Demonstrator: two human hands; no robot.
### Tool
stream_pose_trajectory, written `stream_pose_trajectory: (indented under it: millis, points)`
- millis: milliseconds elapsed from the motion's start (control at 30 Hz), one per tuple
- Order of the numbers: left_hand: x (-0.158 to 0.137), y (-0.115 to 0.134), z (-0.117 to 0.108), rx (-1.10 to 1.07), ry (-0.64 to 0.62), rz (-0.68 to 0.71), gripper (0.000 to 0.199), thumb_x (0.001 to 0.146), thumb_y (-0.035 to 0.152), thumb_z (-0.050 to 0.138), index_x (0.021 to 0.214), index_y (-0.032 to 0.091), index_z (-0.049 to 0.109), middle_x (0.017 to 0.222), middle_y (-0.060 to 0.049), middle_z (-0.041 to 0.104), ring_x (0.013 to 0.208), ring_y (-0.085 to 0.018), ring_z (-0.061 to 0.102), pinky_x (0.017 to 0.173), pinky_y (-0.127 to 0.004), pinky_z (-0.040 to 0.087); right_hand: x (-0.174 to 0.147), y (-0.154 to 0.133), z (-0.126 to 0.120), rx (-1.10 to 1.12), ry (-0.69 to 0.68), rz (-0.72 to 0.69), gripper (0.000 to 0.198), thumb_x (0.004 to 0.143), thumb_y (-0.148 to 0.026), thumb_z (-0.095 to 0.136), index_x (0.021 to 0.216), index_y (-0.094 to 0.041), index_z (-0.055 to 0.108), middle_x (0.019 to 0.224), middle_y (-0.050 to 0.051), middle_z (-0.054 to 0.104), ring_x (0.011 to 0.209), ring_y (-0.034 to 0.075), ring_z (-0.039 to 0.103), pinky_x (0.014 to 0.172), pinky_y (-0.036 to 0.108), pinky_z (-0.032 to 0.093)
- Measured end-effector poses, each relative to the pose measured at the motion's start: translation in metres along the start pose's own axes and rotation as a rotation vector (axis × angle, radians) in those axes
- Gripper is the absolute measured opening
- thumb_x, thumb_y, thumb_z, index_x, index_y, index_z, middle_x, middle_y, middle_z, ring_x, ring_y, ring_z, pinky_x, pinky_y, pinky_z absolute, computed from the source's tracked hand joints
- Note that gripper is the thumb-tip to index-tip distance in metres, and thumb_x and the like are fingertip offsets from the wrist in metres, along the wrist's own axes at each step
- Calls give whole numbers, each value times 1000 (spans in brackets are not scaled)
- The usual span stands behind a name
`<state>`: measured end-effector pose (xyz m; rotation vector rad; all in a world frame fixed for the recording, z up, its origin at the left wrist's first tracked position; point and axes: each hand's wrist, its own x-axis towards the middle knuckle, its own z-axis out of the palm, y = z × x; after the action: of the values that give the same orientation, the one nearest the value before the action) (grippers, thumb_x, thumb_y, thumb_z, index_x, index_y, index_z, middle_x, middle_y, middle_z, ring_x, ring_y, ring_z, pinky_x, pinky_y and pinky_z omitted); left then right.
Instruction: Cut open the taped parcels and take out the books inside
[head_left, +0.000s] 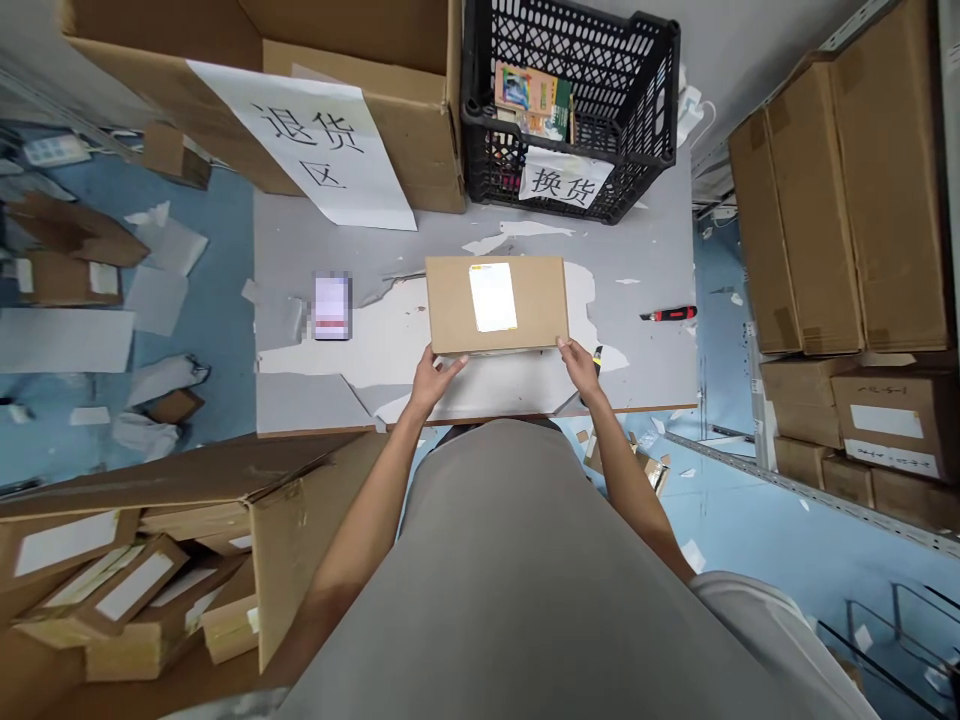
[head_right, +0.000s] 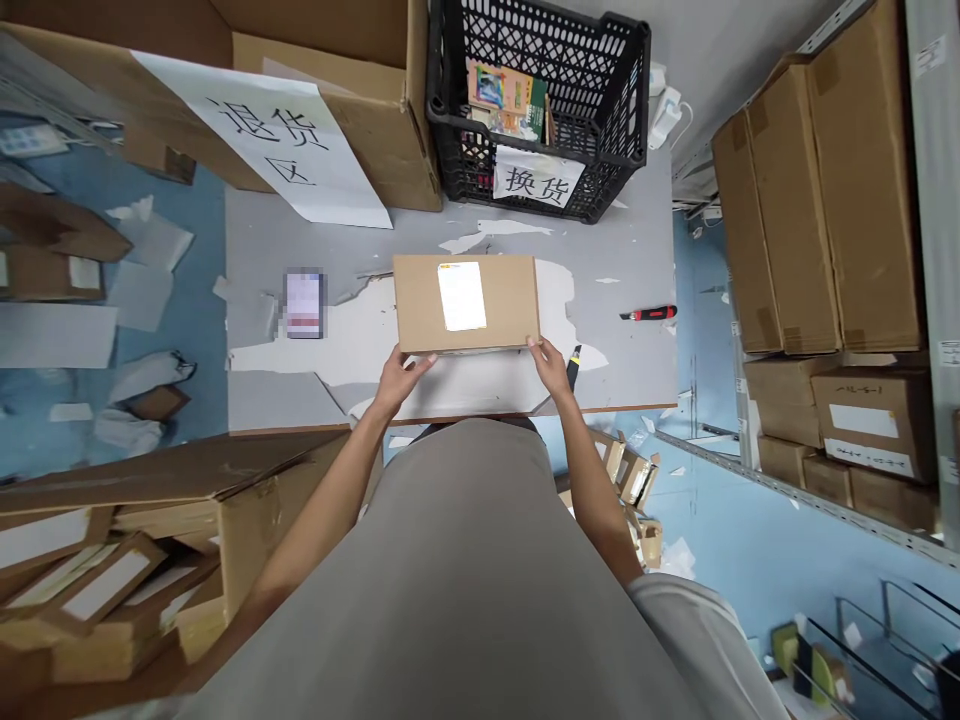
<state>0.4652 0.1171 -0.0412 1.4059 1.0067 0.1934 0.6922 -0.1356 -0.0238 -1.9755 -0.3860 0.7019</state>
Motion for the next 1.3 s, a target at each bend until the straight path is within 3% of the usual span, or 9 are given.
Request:
stream_pose_trajectory:
  millis: [167, 333, 533, 667, 800, 900, 1033, 1167, 1300]
  points:
    - [-4, -11, 12, -36, 65, -65, 65, 78, 33, 89, 139, 22, 70, 157, -19, 66, 153, -40, 59, 121, -54, 55, -10, 13, 7, 130, -67, 38, 85, 82, -85, 79, 143, -26, 73, 152, 15, 73, 155, 35, 57, 129, 56, 50]
    - [-16, -14, 10, -5, 155, 5, 39, 85, 37, 79, 118, 19, 75, 131, -15, 79, 130, -32, 72, 118, -49, 59, -29, 21, 4, 146, -25, 10, 88, 88, -83, 75, 151, -22, 70, 157, 19, 67, 155, 35, 58, 133, 58, 46]
    - [-46, 14, 0, 86, 360, 98, 49, 89, 52, 80, 124, 16, 80, 119, -12, 80, 108, -26, 77, 98, -39, 64, -48, 1, -13, 75, 123, -97, 69, 99, -70, 70, 151, -25, 74, 138, 14, 68, 132, 29, 69, 123, 50, 57]
    - [-50, 41, -8, 203, 378, 187, 50, 91, 61, 79, 115, 17, 86, 109, -9, 80, 90, -22, 73, 89, -35, 62, -46, -14, -23, 1, 193, -89, 59, 100, -61, 71, 143, -21, 79, 117, 9, 66, 112, 25, 70, 110, 46, 64]
    - [-38, 47, -12, 277, 368, 98, 40, 88, 56, 83, 99, 18, 87, 105, -10, 83, 85, -24, 72, 90, -38, 61, -38, -14, -23, -91, 180, -20, 55, 97, -58, 72, 134, -18, 82, 110, 9, 68, 103, 26, 70, 105, 48, 65]
    - [-34, 37, -13, 252, 344, 57, 39, 86, 57, 82, 95, 19, 85, 106, -11, 84, 85, -25, 73, 90, -39, 60, -37, -9, -21, -141, 167, -6, 56, 96, -59, 72, 132, -18, 82, 112, 11, 71, 105, 28, 71, 105, 49, 65]
    - [-38, 18, -18, 161, 299, 97, 58, 84, 70, 77, 106, 17, 85, 119, -14, 84, 95, -26, 76, 95, -39, 62, -46, 3, -27, -89, 162, 6, 64, 97, -68, 69, 136, -19, 80, 132, 17, 77, 117, 30, 74, 107, 49, 64]
    - [-49, -9, -24, 59, 225, 23, 68, 91, 81, 66, 108, 17, 83, 113, -15, 85, 107, -32, 78, 102, -45, 63, -62, 25, -39, 6, 151, 102, 68, 99, -74, 59, 136, -19, 78, 136, 19, 80, 120, 32, 77, 109, 53, 63]
    - [-57, -41, -28, 89, 181, -74, 56, 89, 64, 71, 118, 17, 81, 118, -16, 84, 100, -30, 78, 102, -49, 64, -78, 47, -43, -30, 59, 155, 62, 89, -64, 70, 131, -19, 80, 129, 18, 83, 117, 34, 77, 111, 58, 61]
